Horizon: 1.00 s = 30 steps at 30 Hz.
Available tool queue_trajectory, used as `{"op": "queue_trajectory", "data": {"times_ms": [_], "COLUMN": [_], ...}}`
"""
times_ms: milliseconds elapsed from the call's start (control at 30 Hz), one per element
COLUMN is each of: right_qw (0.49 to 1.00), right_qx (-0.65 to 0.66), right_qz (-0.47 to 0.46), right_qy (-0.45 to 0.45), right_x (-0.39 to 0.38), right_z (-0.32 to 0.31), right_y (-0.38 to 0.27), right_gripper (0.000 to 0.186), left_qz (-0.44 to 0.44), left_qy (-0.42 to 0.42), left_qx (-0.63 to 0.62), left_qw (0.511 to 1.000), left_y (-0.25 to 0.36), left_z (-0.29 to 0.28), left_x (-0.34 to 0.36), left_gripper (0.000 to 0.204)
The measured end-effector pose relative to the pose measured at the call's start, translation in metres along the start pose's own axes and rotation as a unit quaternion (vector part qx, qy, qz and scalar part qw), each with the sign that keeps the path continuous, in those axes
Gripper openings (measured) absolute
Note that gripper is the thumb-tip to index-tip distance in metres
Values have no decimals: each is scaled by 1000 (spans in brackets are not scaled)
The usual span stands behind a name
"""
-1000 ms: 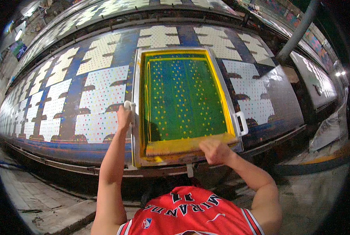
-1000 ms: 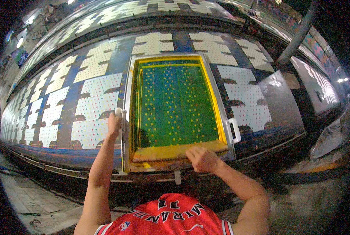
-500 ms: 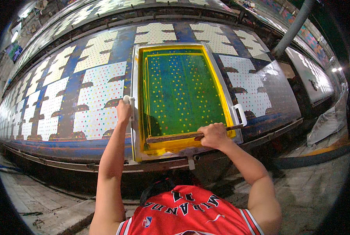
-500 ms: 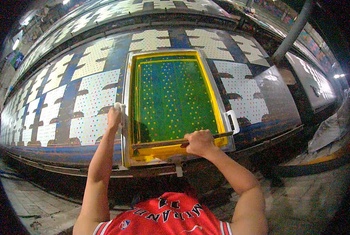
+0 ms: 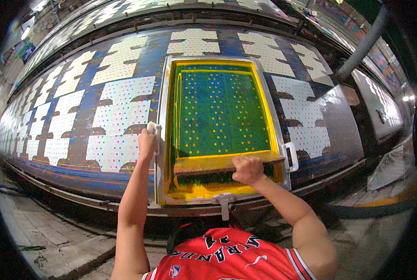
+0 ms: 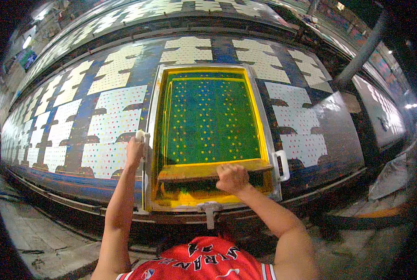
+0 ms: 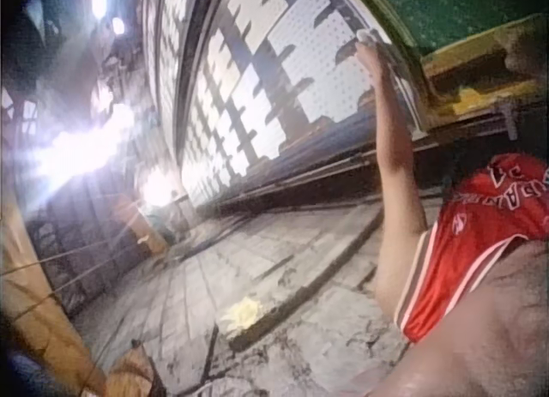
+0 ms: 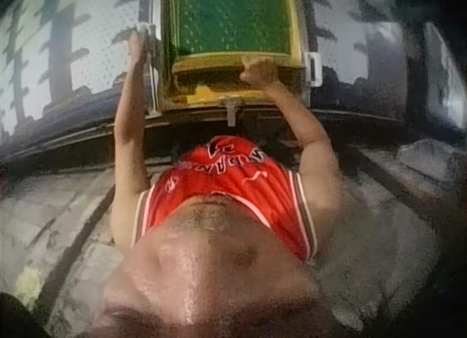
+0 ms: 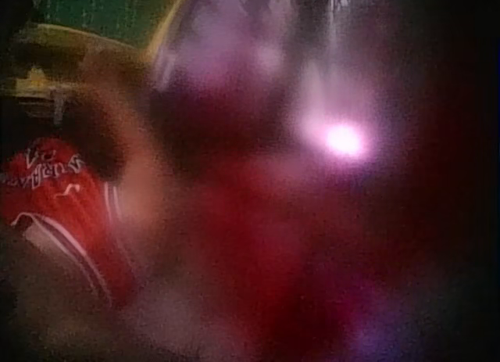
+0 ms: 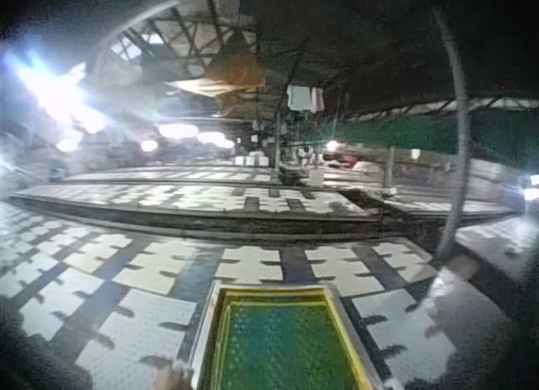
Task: The person uses a squeegee to spread yellow ink across a screen printing frame placed over a patterned surface. They repeatedly pull the squeegee across the screen to transfer ink through the mesh onto the underlying material.
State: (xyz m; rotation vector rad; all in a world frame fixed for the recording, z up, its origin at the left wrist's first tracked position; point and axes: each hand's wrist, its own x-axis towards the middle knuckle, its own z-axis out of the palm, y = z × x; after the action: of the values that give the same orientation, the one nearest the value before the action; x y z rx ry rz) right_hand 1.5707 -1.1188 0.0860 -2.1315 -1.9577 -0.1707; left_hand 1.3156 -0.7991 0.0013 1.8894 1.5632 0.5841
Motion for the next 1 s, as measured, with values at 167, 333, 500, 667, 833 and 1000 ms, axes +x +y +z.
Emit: {"op": "queue_trajectory", "data": {"times_ms": [167, 333, 500, 667, 833, 1000], "right_qw": [999, 999, 997, 995, 997, 997], "right_qx": [-20, -24, -70, -66, -69, -66], "right_qz": [-16, -3, -3, -8, 18, 28], "right_qy": [37, 34, 33, 71, 10, -12], "right_x": [100, 207, 299, 354, 378, 401], "right_z": [32, 64, 87, 105, 91, 63], "right_y": [65, 130, 188, 220, 229, 241], "right_gripper": [14, 12, 15, 16, 21, 26], "left_qz": [-38, -72, -97, -98, -115, -112], "left_qy": [5, -15, -22, -12, -5, -13], "left_qx": [-6, -70, -135, -83, -83, -102], "left_qw": [999, 995, 986, 992, 990, 988], "left_y": [11, 7, 16, 32, 21, 7], "left_z": [-5, -5, -8, -15, -10, -4], "left_x": [-6, -5, -10, -15, -13, -8], "left_gripper": [31, 27, 20, 19, 18, 22]}}
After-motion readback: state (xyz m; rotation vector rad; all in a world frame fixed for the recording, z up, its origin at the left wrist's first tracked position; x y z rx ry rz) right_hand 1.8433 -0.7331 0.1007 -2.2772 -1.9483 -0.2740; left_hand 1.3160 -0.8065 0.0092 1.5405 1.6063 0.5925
